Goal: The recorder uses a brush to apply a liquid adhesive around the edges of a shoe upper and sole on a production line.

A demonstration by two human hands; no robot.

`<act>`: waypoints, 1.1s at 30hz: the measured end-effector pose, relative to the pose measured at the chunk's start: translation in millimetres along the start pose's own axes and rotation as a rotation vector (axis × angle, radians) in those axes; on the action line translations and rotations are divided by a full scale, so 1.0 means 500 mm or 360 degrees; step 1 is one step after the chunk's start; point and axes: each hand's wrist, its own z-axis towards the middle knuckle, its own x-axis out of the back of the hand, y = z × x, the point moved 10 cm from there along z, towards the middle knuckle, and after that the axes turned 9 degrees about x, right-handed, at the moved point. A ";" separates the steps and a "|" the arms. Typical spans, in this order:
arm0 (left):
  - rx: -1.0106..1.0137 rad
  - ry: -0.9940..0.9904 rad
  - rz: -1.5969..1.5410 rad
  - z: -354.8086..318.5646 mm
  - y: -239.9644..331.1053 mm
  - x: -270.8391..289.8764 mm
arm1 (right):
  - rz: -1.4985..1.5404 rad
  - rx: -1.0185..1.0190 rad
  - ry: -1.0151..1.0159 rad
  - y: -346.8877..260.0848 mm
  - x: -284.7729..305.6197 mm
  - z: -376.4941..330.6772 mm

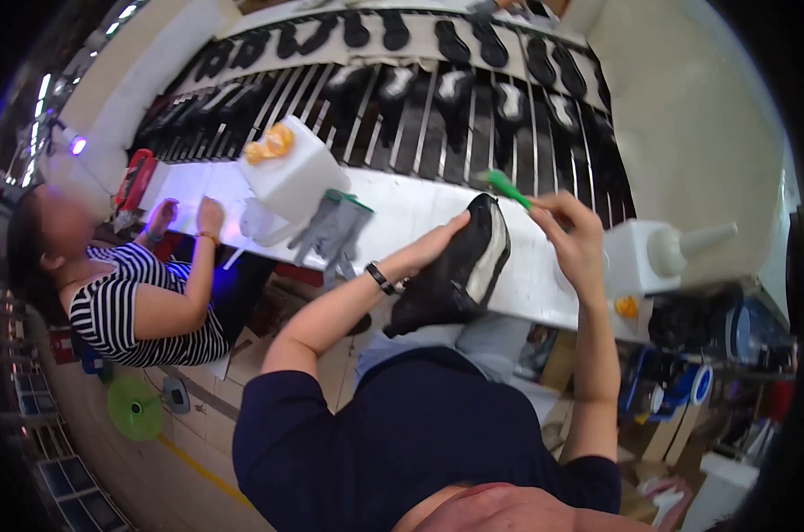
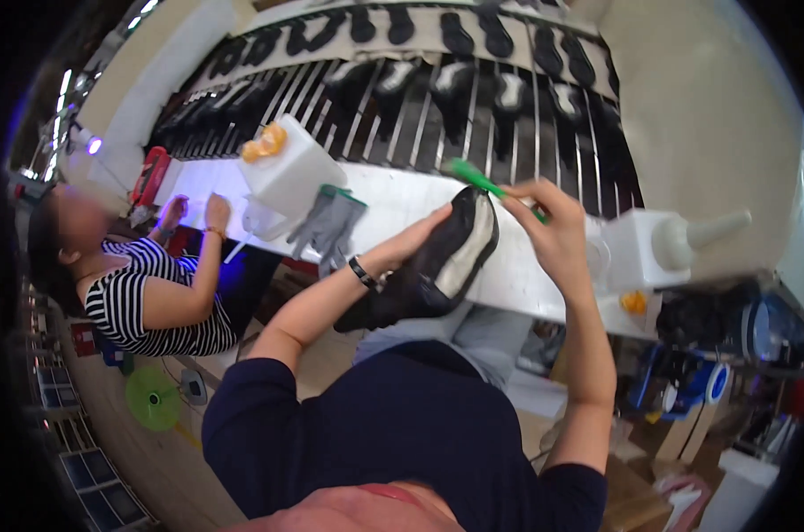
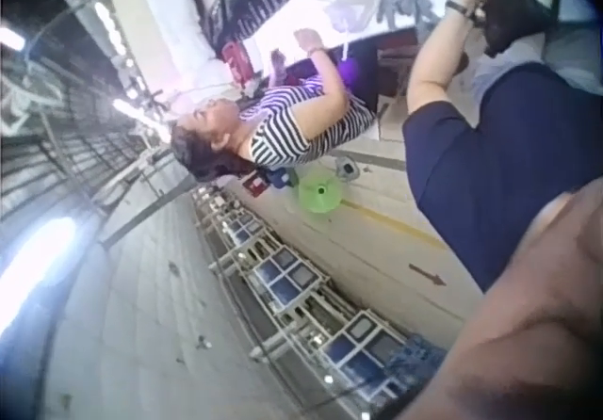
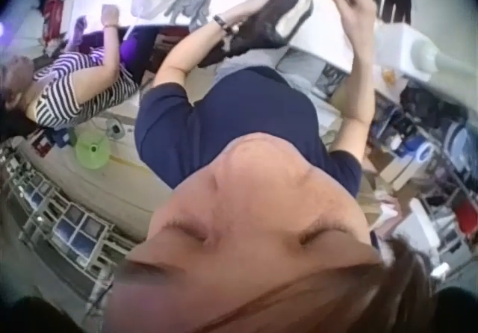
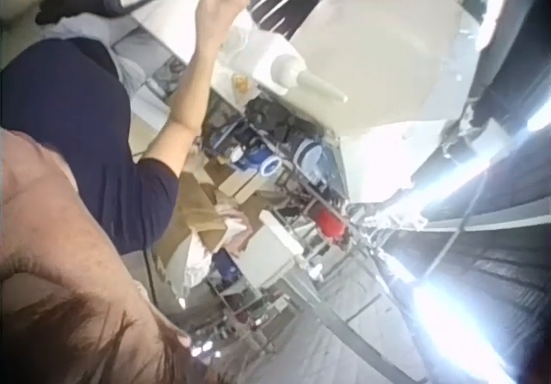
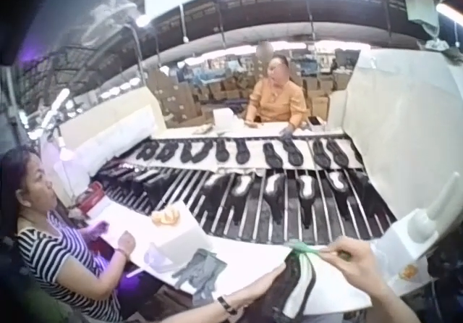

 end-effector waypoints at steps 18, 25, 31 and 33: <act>-0.1157 0.1295 0.2408 -0.208 -0.086 -0.026 | 0.0836 -0.0961 0.0731 0.331 -0.122 -0.306; -0.1119 0.1317 0.1777 -0.254 0.015 0.017 | 0.0657 -0.0923 0.0486 0.324 -0.136 -0.258; -0.0773 0.0771 -0.0132 -0.356 0.131 0.118 | 0.0450 -0.0789 0.0514 0.337 -0.148 -0.236; -0.0951 0.0777 -0.0271 -0.443 0.175 0.111 | 0.0394 -0.0754 0.0461 0.335 -0.174 -0.221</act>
